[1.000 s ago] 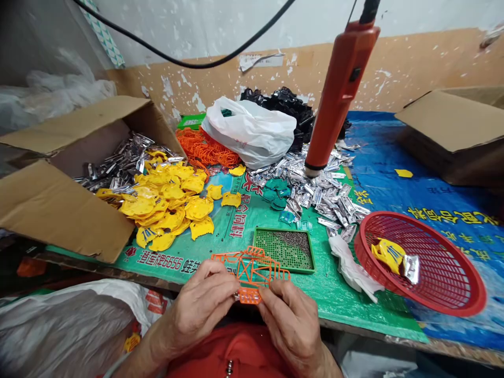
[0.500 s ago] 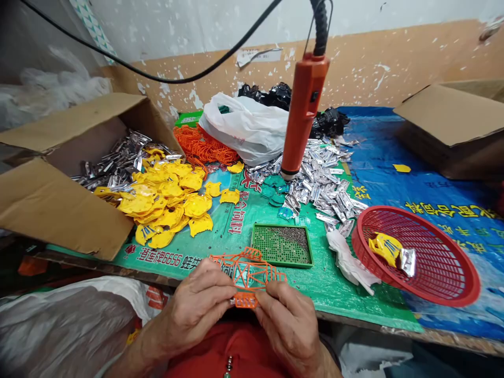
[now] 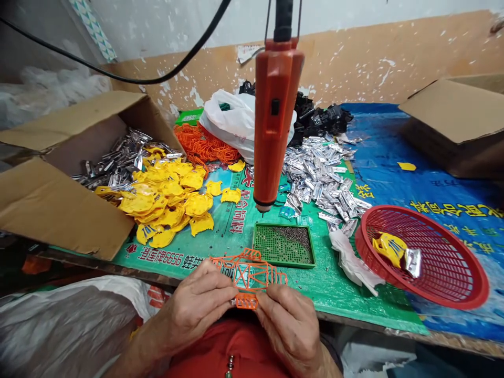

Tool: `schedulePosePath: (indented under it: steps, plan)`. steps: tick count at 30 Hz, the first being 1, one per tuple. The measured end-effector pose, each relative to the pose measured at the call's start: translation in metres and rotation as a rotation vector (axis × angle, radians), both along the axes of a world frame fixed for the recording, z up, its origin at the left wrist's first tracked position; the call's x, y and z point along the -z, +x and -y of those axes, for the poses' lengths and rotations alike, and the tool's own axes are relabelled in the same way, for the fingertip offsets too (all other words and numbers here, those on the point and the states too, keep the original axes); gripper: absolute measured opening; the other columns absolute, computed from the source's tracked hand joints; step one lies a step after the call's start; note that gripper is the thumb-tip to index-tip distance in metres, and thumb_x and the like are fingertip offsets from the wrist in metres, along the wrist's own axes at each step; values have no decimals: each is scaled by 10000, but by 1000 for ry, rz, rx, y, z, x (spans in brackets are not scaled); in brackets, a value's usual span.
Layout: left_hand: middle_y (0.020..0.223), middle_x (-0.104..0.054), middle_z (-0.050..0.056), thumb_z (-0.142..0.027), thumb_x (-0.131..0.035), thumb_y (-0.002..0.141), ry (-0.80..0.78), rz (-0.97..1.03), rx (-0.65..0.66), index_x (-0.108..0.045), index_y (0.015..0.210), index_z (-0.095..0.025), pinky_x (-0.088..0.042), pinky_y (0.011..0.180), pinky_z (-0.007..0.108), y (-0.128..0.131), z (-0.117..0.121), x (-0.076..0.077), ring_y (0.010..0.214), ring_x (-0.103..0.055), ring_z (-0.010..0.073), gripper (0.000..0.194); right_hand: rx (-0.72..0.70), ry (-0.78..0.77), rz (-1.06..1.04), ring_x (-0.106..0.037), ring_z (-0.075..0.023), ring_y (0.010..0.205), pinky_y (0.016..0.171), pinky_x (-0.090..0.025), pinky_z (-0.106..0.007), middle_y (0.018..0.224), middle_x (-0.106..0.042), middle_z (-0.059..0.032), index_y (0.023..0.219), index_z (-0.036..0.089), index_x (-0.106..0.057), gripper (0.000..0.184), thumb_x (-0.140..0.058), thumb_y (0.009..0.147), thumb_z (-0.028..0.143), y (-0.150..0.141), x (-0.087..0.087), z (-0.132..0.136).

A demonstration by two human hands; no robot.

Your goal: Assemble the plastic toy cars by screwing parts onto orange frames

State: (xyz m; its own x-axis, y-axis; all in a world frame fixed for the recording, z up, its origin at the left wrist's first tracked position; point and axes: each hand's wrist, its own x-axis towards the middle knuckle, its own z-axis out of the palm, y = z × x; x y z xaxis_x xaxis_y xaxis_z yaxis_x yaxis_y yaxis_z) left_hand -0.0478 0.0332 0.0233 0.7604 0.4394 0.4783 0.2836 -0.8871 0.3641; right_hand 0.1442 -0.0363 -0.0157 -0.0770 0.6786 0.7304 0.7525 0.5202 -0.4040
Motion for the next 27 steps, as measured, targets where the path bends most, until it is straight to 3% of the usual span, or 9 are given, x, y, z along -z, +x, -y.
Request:
schedulePosePath:
  steps: [5, 9, 15, 27]
  plan:
    - [739, -669, 38, -107, -502, 922, -30, 12, -5, -655, 845, -127, -450, 688, 303, 1, 1, 1, 668, -530, 141, 172, -56, -107, -70, -607, -120, 598, 508, -504, -201, 694, -616, -44, 875, 154, -662, 124, -539, 890, 148, -3, 4, -2]
    - [727, -662, 38, -90, -517, 907, 1, 26, -5, -657, 851, -132, -457, 684, 299, 4, 1, 3, 657, -517, 141, 157, -6, -117, -54, -649, -145, 723, 588, -544, -218, 855, -639, -90, 1018, 150, -652, 164, -568, 880, 174, -6, 8, -3]
    - [714, -649, 45, -62, -534, 883, -5, 20, 31, -656, 855, -121, -446, 663, 301, 7, 2, 4, 665, -493, 156, 138, -124, -135, -28, -648, -127, 648, 577, -509, -219, 776, -694, -62, 936, 158, -658, 149, -524, 894, 111, -8, 0, -4]
    - [753, -607, 35, -54, -513, 880, -170, 13, 49, -636, 898, -124, -431, 766, 318, 5, 2, -4, 744, -502, 157, 143, -124, -151, -90, -605, -120, 598, 550, -456, -222, 721, -666, -47, 873, 161, -658, 155, -516, 881, 101, -12, -9, -4]
